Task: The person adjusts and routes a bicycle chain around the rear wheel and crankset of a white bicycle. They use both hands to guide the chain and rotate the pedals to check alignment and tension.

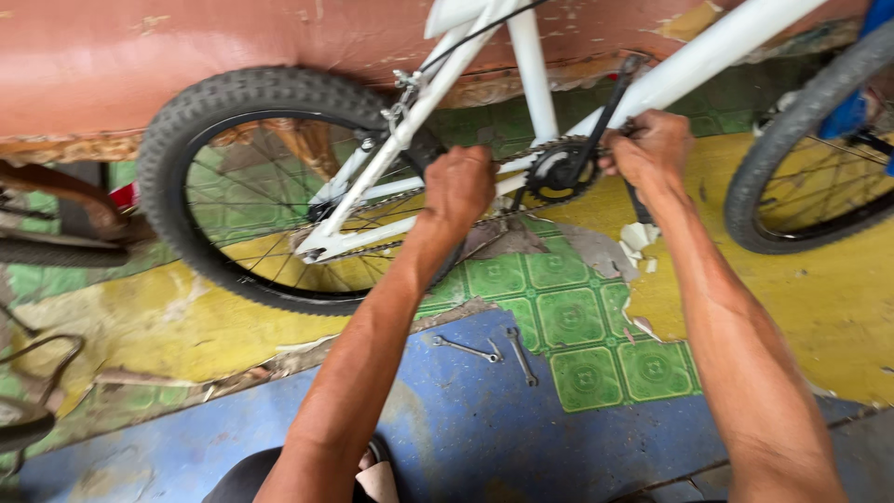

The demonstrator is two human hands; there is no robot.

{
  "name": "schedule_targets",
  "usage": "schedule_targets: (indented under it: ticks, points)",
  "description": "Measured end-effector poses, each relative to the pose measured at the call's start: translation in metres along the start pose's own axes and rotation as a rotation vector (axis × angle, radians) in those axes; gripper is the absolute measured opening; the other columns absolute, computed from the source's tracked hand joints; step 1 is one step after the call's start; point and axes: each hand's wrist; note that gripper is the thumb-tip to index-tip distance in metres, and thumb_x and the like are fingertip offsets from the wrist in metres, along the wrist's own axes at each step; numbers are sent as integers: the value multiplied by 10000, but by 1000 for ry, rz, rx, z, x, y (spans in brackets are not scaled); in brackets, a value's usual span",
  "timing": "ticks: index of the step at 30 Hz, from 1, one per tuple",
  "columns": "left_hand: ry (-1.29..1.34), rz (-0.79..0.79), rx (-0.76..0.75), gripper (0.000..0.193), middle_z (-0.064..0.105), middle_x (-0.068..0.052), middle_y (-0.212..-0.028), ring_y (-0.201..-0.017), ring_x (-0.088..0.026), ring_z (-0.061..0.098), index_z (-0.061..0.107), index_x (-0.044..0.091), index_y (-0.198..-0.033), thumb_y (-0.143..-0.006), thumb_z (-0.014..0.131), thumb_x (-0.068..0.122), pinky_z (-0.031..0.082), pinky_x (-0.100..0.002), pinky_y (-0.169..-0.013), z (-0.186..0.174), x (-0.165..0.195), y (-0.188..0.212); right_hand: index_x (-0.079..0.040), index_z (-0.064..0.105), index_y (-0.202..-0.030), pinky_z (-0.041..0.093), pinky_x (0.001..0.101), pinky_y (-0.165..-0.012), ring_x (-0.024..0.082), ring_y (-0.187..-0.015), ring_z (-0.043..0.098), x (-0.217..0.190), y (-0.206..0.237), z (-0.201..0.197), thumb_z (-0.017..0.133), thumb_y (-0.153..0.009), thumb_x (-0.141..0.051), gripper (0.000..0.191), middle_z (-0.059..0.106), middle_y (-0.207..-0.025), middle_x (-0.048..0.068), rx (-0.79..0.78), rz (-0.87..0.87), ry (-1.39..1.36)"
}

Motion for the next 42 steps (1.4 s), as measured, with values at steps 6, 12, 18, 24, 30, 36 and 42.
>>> schedule_targets:
  ticks: [6,12,18,24,30,36,42]
  points:
    - [12,173,179,279,715,-165,-759,-625,-354,710,635,31,-1115,-844,664,89,548,-484,-525,21,14,16,111,705,-962,547,272,-446,158,-585,696,8,-5,5,716,-913,67,67,712,-776,151,-1,-11,-17]
    - [-35,232,32,141,692,-165,-699,-580,-324,702,633,10,-1002,-874,643,69,542,-456,-513,22,35,32,93,703,-968,564,264,-445,162,-593,709,5,-4,3,717,-924,57,59,722,-797,146,6,-1,10]
    - [-52,228,-8,122,710,-170,-736,-647,-337,724,673,21,-890,-770,666,42,563,-460,-576,27,27,33,107,703,-982,563,270,-438,171,-595,706,1,-3,3,708,-948,57,61,722,-811,165,2,-15,32]
    - [-46,217,-60,96,716,-178,-761,-677,-340,732,675,28,-870,-779,682,57,564,-463,-589,31,31,34,101,697,-989,569,271,-439,169,-590,708,-2,-3,1,703,-941,61,63,720,-809,163,-3,-11,47]
    - [-44,219,-65,133,721,-188,-750,-673,-345,736,654,22,-897,-777,691,66,564,-454,-578,26,40,38,111,702,-980,561,273,-442,171,-602,706,-5,-1,1,711,-959,55,60,718,-813,168,-15,-44,39]
    - [-64,220,-68,156,717,-183,-716,-641,-329,734,650,20,-922,-786,700,78,560,-435,-556,24,42,39,106,706,-979,559,269,-439,164,-590,701,-3,-3,0,707,-947,56,59,720,-805,156,-7,-16,30]
    - [-112,260,-75,203,718,-157,-695,-613,-303,726,668,28,-952,-775,726,108,551,-422,-540,27,51,43,93,722,-989,541,260,-432,150,-575,695,2,-6,0,695,-936,59,68,721,-780,144,-8,-13,-9]
Point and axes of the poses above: each hand's wrist, its own y-axis away from the middle knuckle, its own z-axis out of the palm, x = y × z
